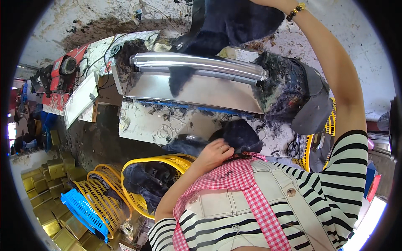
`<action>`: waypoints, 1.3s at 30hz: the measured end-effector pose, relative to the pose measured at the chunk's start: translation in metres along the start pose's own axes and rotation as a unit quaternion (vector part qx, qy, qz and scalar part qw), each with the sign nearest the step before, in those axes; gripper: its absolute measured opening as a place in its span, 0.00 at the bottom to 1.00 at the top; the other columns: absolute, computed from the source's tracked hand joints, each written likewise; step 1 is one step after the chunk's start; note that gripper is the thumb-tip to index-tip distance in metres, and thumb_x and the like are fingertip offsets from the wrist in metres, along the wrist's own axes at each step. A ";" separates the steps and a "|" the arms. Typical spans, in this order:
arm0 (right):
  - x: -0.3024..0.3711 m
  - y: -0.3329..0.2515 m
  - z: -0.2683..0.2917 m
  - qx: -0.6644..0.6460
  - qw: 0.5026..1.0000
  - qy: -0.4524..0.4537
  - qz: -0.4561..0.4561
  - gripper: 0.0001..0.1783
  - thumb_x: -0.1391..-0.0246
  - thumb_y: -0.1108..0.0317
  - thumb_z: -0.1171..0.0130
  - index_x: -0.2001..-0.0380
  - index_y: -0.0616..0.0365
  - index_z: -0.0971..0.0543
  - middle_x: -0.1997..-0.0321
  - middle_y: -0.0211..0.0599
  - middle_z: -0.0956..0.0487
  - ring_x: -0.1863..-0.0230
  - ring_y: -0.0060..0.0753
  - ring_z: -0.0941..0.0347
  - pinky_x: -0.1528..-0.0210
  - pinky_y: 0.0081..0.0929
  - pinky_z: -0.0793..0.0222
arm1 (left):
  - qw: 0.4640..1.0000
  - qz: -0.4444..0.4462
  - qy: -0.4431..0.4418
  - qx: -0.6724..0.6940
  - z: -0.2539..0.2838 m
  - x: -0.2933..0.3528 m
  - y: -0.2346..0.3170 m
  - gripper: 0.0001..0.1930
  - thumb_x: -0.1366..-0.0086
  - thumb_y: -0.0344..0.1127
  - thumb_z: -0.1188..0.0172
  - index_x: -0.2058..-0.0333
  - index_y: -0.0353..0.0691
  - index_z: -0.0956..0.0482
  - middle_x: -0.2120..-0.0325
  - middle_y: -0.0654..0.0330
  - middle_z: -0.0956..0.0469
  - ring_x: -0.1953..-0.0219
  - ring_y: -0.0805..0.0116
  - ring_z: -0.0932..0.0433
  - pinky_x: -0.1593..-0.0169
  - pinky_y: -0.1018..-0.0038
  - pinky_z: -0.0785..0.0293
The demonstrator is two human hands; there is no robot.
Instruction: Applying adhesive to various shoe upper components using a motorized roller machine.
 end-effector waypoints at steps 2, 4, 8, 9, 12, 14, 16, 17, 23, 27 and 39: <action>0.000 0.021 -0.005 0.033 0.999 0.030 -0.017 0.17 0.49 0.61 0.42 0.62 0.63 0.27 0.63 0.56 0.23 0.57 0.58 0.28 0.55 0.48 0.33 | 0.999 0.036 0.010 0.036 -0.005 0.006 -0.003 0.12 0.50 0.29 0.41 0.64 0.41 0.26 0.70 0.61 0.23 0.68 0.62 0.21 0.64 0.70 0.23; -0.001 0.030 -0.015 0.056 0.997 0.054 -0.026 0.15 0.49 0.63 0.42 0.63 0.62 0.28 0.65 0.55 0.23 0.59 0.58 0.27 0.58 0.49 0.32 | 1.000 0.009 0.023 0.015 0.000 0.006 0.011 0.14 0.53 0.28 0.41 0.64 0.42 0.26 0.72 0.61 0.25 0.71 0.63 0.23 0.70 0.71 0.25; -0.002 0.041 -0.029 0.040 0.994 0.102 -0.002 0.12 0.50 0.69 0.45 0.61 0.60 0.30 0.73 0.55 0.23 0.68 0.60 0.26 0.64 0.51 0.32 | 0.988 0.125 0.086 0.039 0.025 0.015 -0.013 0.14 0.57 0.25 0.41 0.67 0.42 0.26 0.73 0.59 0.26 0.75 0.59 0.24 0.74 0.68 0.26; 0.006 0.049 -0.024 0.058 0.993 0.104 -0.008 0.13 0.50 0.71 0.47 0.59 0.59 0.29 0.75 0.56 0.24 0.70 0.60 0.26 0.65 0.51 0.32 | 0.968 0.124 0.219 0.008 0.059 0.014 -0.015 0.15 0.57 0.25 0.42 0.66 0.42 0.25 0.73 0.57 0.26 0.77 0.57 0.24 0.76 0.67 0.27; 0.012 0.076 -0.033 0.047 0.995 0.075 -0.046 0.18 0.50 0.74 0.51 0.53 0.55 0.29 0.74 0.58 0.24 0.69 0.59 0.26 0.66 0.52 0.33 | 0.909 0.328 0.222 0.132 0.099 0.002 -0.067 0.06 0.36 0.27 0.46 0.60 0.37 0.26 0.70 0.44 0.24 0.69 0.43 0.23 0.72 0.63 0.27; 0.003 0.061 -0.052 0.041 0.998 0.033 -0.043 0.22 0.51 0.75 0.52 0.50 0.53 0.29 0.74 0.58 0.24 0.70 0.59 0.26 0.67 0.51 0.33 | 0.884 0.409 0.207 0.093 0.104 0.013 -0.092 0.06 0.35 0.29 0.45 0.60 0.38 0.27 0.72 0.43 0.24 0.69 0.42 0.23 0.70 0.63 0.28; 0.002 0.059 -0.067 0.056 0.998 0.001 -0.022 0.27 0.52 0.75 0.52 0.45 0.47 0.29 0.74 0.57 0.23 0.70 0.58 0.26 0.69 0.50 0.32 | 0.879 0.422 0.209 0.077 0.122 0.006 -0.103 0.06 0.35 0.31 0.45 0.62 0.37 0.27 0.77 0.44 0.25 0.72 0.41 0.24 0.70 0.62 0.30; 0.003 0.064 -0.075 0.056 0.998 0.001 -0.021 0.27 0.52 0.75 0.52 0.45 0.47 0.29 0.74 0.57 0.23 0.70 0.58 0.26 0.69 0.50 0.32 | 0.873 0.440 0.198 0.074 0.126 0.006 -0.112 0.06 0.35 0.32 0.45 0.63 0.37 0.28 0.78 0.44 0.25 0.73 0.41 0.24 0.71 0.61 0.30; -0.002 0.046 -0.111 0.078 0.993 -0.091 0.005 0.10 0.55 0.75 0.49 0.69 0.56 0.22 0.72 0.53 0.24 0.66 0.56 0.26 0.65 0.48 0.32 | 0.873 0.455 0.175 0.028 0.155 -0.011 -0.139 0.07 0.37 0.31 0.44 0.67 0.34 0.30 0.81 0.44 0.27 0.76 0.42 0.25 0.72 0.59 0.32; 0.001 0.015 -0.145 0.137 0.987 -0.085 0.026 0.05 0.57 0.73 0.45 0.81 0.65 0.25 0.72 0.51 0.25 0.67 0.55 0.26 0.66 0.47 0.29 | 0.836 0.490 0.225 -0.099 0.163 -0.006 -0.155 0.07 0.37 0.33 0.43 0.65 0.37 0.29 0.73 0.48 0.23 0.74 0.43 0.24 0.70 0.59 0.30; 0.028 -0.018 -0.245 -0.379 0.862 -0.336 0.023 0.12 0.61 0.64 0.30 0.80 0.62 0.20 0.76 0.33 0.20 0.73 0.23 0.27 0.68 0.24 0.32 | 0.823 0.378 -0.024 -0.424 0.082 -0.057 -0.124 0.32 0.42 0.26 0.52 0.37 0.28 0.43 0.36 0.46 0.43 0.31 0.54 0.49 0.30 0.55 0.62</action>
Point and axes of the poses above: each hand's wrist, its own x-axis away from the middle knuckle, its own z-axis out of the back of the hand, y = z × x, the point moved 9 cm from there along -x, towards the middle knuckle
